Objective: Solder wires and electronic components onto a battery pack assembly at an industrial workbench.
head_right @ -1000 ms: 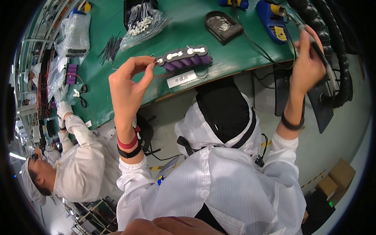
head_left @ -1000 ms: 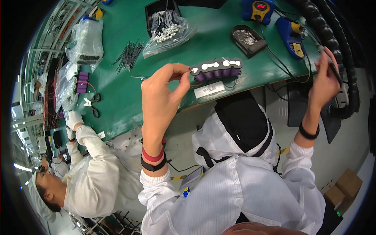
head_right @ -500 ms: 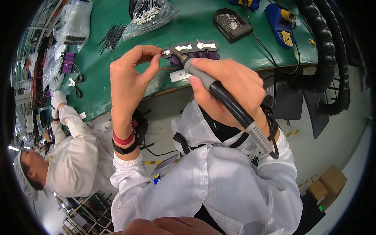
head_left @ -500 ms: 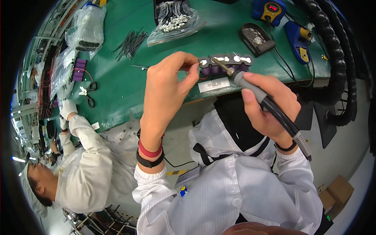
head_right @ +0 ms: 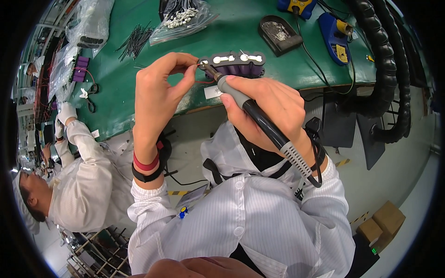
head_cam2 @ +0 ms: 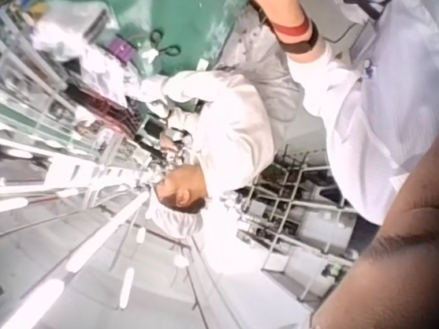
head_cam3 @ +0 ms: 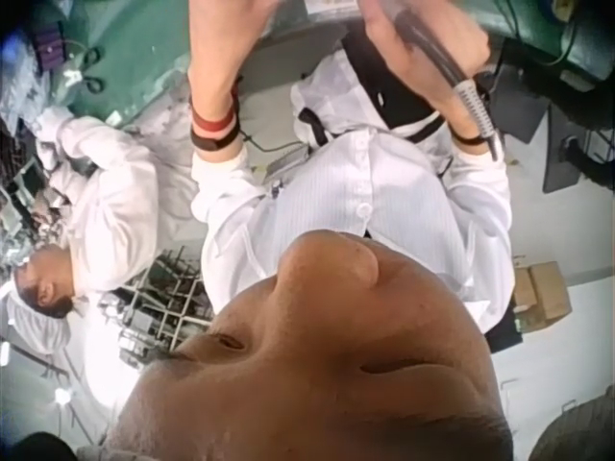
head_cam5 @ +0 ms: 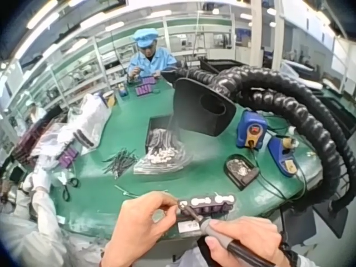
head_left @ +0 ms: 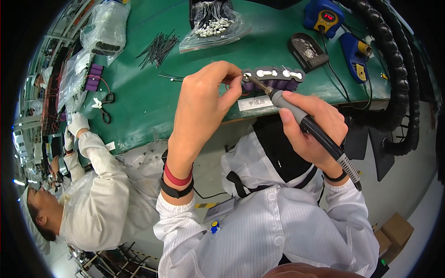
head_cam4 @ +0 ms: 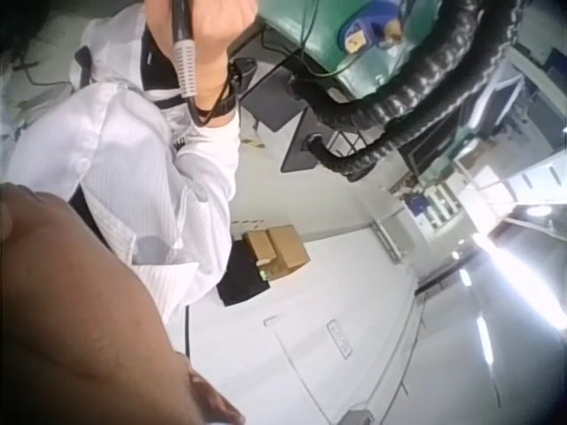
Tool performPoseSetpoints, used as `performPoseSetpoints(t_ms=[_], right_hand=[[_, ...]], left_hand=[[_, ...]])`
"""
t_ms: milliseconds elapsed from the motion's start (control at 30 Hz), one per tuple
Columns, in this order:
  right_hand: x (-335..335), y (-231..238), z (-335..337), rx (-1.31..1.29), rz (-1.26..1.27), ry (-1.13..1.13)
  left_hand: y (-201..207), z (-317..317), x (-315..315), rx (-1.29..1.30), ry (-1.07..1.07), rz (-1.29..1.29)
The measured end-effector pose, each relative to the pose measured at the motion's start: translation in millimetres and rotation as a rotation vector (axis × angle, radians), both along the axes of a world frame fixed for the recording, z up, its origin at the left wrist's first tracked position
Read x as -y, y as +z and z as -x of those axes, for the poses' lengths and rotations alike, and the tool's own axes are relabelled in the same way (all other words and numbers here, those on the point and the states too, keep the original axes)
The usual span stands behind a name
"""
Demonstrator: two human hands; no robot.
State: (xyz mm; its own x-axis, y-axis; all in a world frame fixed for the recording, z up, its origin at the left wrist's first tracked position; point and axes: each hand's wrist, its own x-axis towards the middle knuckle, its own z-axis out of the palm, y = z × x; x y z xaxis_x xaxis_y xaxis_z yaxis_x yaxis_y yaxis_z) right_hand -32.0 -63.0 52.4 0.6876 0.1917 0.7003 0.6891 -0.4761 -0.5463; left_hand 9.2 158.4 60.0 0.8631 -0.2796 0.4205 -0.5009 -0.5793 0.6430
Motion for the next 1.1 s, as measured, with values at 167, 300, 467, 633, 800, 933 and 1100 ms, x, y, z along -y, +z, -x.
performPoseSetpoints(t_ms=[167,300,467,633,800,933,1100], right_hand=[[-1,0,0,0.023,0.012,0.010],[3,-2,-3,0.073,0.045,0.056],[2,-1,-6,0.077,0.090,0.097],[0,-5,-11,0.182,0.048,0.097],[0,-6,-12,0.178,0.042,0.098],[1,-6,-11,0.172,0.042,0.093],[2,-5,-11,0.161,0.039,0.090]], left_hand=[[-5,-2,3,0.060,-0.016,0.066],[-5,-3,3,0.066,-0.024,0.061],[-2,-2,2,0.070,-0.013,0.044],[0,-2,1,0.021,0.001,-0.030],[2,-3,0,0.030,-0.009,-0.040],[2,-2,0,0.025,-0.004,-0.051],[4,-3,1,0.024,-0.004,-0.065]])
